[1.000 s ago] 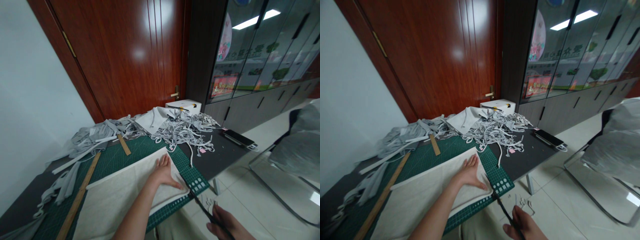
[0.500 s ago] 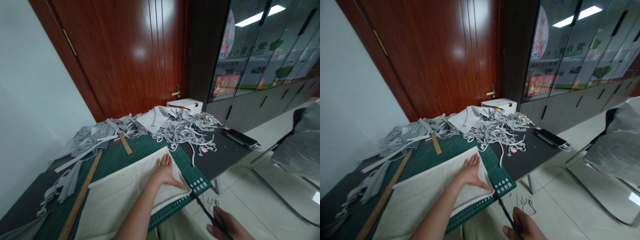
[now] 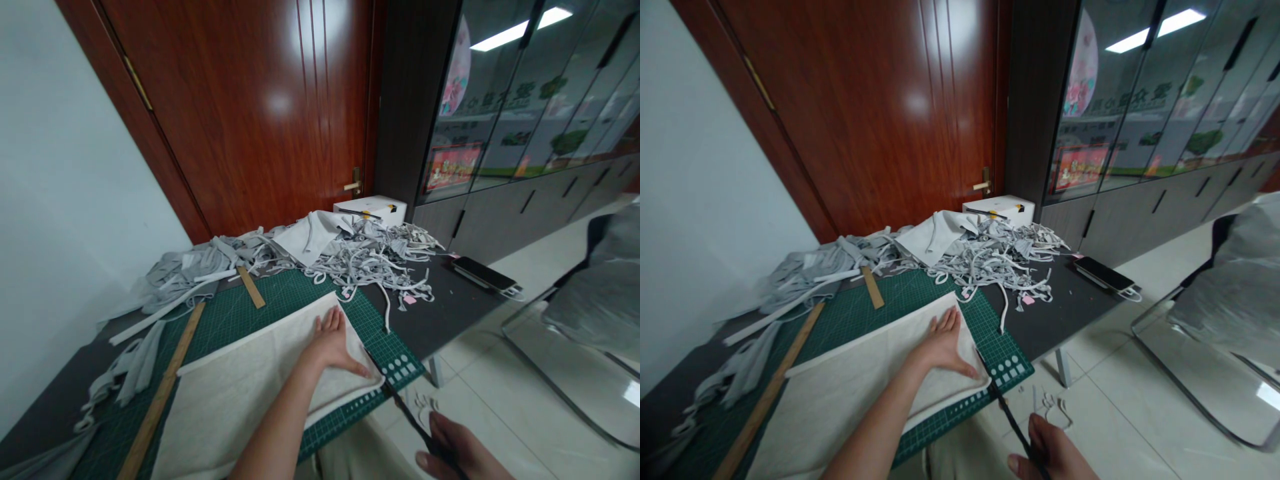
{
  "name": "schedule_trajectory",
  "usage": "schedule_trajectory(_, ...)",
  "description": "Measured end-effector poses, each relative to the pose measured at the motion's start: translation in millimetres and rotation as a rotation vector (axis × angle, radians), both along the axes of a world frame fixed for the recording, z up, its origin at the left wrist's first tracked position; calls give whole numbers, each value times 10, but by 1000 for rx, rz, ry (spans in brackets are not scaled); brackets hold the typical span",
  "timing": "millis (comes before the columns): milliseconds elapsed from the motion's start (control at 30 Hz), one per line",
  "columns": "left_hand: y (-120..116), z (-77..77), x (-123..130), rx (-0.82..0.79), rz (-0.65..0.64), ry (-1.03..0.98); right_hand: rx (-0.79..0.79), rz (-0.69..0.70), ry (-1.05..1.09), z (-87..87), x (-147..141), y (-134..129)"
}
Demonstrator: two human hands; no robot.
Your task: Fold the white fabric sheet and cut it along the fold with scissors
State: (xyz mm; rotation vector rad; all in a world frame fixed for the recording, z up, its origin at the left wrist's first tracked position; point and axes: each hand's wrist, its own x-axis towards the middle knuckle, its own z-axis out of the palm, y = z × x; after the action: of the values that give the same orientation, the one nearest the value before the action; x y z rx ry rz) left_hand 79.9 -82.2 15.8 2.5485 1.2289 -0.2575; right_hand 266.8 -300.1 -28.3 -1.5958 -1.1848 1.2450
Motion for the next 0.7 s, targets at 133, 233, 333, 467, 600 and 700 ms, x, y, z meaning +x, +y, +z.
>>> schedule_trajectory(133, -7, 16, 3, -8, 8, -11, -31, 44, 4, 22, 20, 8)
schedule_trajectory(233, -40, 4, 3, -2, 16, -18, -91, -2, -2, 123, 3, -5)
schedule_trajectory(333, -114, -30, -2, 5, 10, -26, -102, 18, 7, 224, -25, -12)
schedule_trajectory(467, -207, -49, 4, 5, 22, -21, -112, 49, 18, 265, -31, -21)
schedule_trajectory(600, -211, -26, 23, -18, 27, 4, -205, 68, 28, 281, -30, -17)
schedule_trajectory(700, -205, -29, 12, -8, 21, -19, -223, 62, 28, 348, -56, 15)
